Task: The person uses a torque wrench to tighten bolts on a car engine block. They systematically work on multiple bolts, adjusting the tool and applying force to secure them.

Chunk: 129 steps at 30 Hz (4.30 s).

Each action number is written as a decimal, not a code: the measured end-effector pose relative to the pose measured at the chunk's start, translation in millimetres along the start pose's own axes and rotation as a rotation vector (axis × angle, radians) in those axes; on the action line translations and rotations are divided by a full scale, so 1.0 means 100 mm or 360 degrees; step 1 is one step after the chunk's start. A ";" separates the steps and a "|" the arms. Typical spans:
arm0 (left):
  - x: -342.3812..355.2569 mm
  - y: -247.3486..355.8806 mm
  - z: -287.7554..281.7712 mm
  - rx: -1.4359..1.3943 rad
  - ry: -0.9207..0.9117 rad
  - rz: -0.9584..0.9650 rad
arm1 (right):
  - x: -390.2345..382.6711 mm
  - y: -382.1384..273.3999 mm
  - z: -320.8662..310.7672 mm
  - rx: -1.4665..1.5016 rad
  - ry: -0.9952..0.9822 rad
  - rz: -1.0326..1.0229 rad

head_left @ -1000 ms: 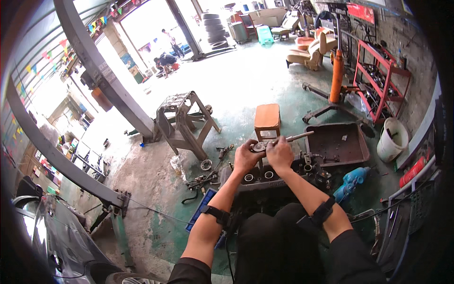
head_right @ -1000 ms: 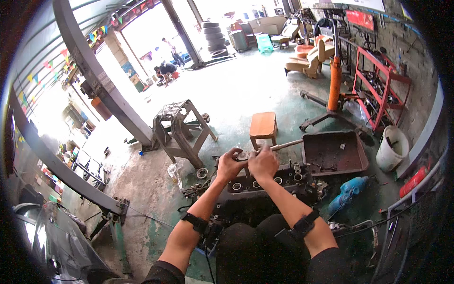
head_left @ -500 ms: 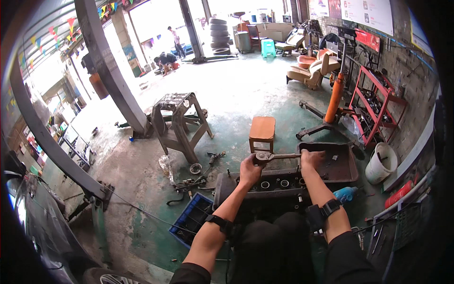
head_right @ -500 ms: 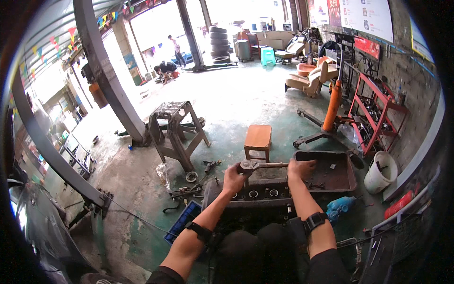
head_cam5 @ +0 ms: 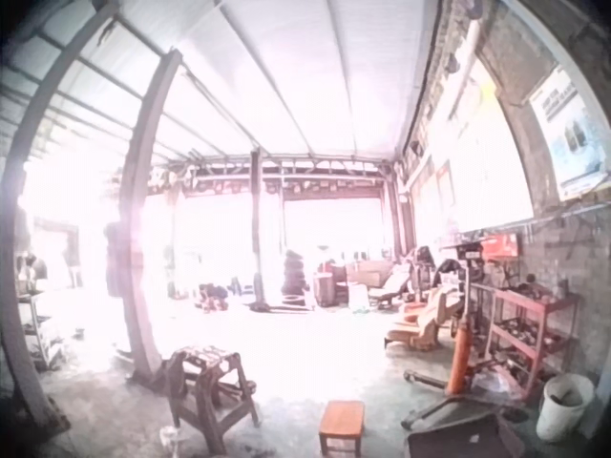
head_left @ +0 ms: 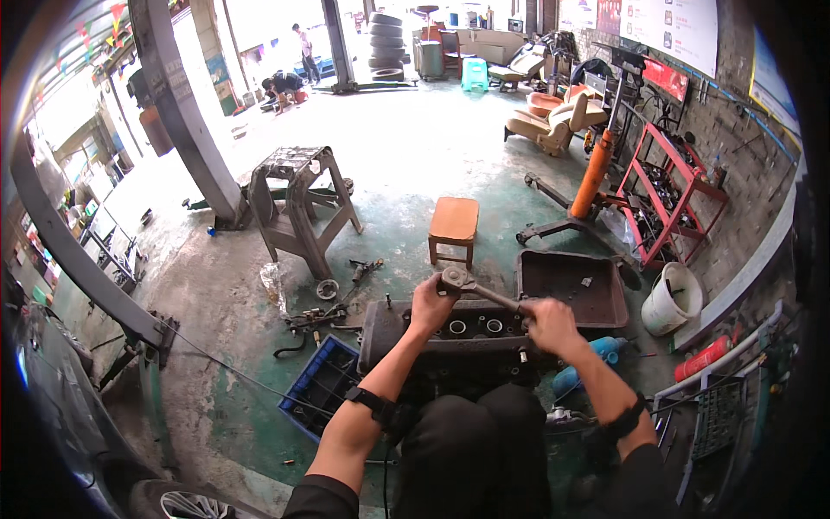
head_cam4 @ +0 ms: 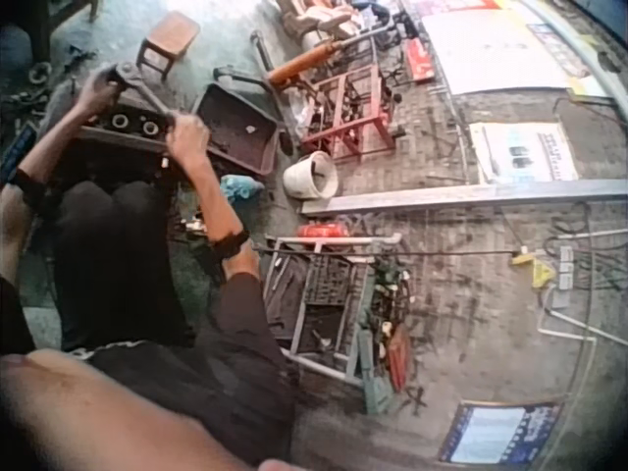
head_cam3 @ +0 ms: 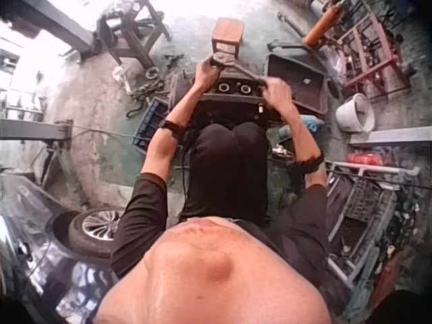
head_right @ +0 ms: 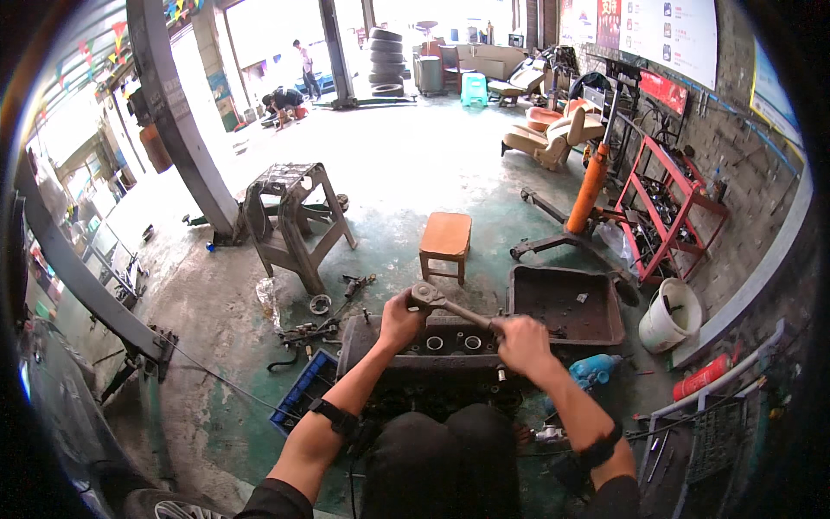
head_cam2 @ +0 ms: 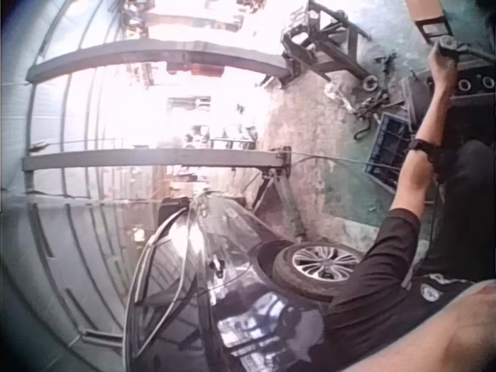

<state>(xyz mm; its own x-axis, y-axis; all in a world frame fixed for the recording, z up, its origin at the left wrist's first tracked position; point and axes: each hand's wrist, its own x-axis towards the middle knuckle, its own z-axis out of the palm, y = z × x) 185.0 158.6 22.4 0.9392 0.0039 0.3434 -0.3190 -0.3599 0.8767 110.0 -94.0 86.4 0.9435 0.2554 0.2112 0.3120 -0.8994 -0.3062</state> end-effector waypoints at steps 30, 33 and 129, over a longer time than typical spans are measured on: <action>0.22 -0.47 0.39 -0.0339 -0.0124 -0.0172 | 0.51 -0.20 0.02 -0.0454 -0.0207 0.0180; 0.19 -0.50 0.35 0.0000 -0.0170 -0.0173 | 0.26 -0.52 0.02 0.0318 -0.0700 -0.0068; 0.17 -0.70 0.20 -0.0672 -0.0272 -0.0198 | 0.74 -0.27 -0.06 0.0640 -0.1225 0.0229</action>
<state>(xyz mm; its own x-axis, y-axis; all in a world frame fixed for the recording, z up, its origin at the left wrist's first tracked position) 225.9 165.3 -39.8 0.9697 -0.1435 0.1979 -0.1934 0.0445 0.9801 170.9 -53.1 116.2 0.7449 0.4480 -0.4943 0.0634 -0.7852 -0.6160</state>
